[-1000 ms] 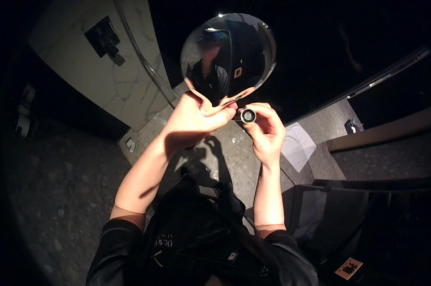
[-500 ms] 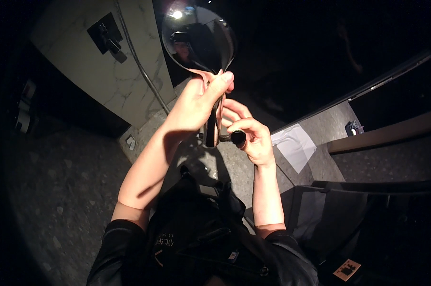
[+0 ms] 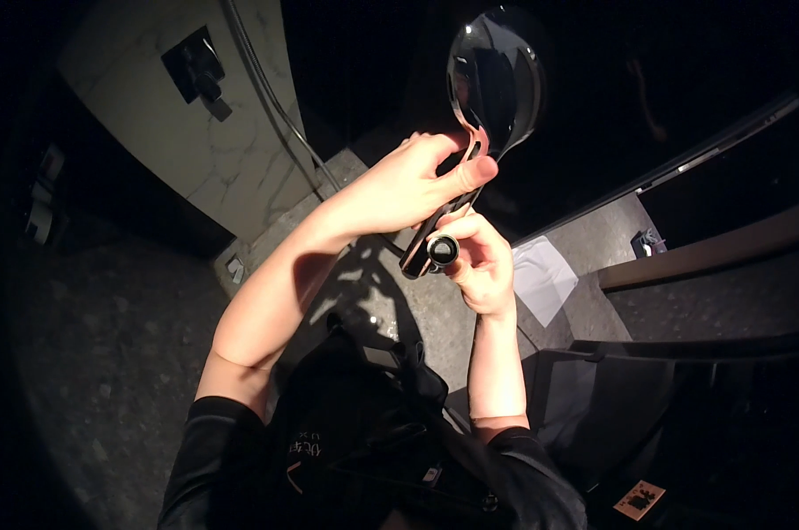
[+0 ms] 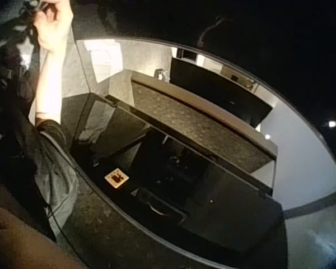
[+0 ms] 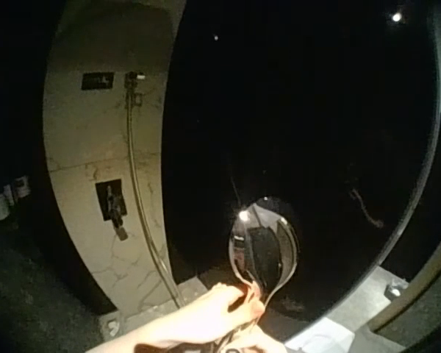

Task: The person unscrews and removes the internal components of a handheld showerhead using their hands.

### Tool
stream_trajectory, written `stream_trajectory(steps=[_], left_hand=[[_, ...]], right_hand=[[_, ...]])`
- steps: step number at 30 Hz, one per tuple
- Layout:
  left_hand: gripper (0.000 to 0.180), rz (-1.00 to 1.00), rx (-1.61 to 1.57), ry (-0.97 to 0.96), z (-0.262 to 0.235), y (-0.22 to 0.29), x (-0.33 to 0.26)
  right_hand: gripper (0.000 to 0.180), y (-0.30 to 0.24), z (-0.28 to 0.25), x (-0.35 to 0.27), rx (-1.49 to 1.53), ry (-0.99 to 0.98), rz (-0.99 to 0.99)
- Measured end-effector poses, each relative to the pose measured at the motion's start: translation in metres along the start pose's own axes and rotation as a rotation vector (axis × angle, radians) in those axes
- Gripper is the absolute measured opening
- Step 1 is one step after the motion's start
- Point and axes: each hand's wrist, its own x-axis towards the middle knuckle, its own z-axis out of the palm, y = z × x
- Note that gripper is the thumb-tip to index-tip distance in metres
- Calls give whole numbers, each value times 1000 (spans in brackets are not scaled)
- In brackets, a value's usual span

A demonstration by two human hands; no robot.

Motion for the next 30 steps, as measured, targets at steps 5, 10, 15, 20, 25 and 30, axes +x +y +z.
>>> stream_trajectory(steps=[5,10,15,20,25,30], left_hand=[[27,-116,-116,80,-4,13,-21],[12,215,165,197,-6,23,-46],[15,307,362,98,-11,30,-52],[15,261,443,24,-9,29,-53],[16,235,533,128,-1,30,-59],[18,315,503,122,0,27,-59]], right_hand=[[29,-1,1,0,-39,124,-25],[28,6,-14,1,-203,203,-162],[27,6,-9,2,-365,202,-168],[26,9,-6,6,-790,193,-288],[30,4,2,8,-1117,180,-391],[24,10,0,10,-1139,197,-464]])
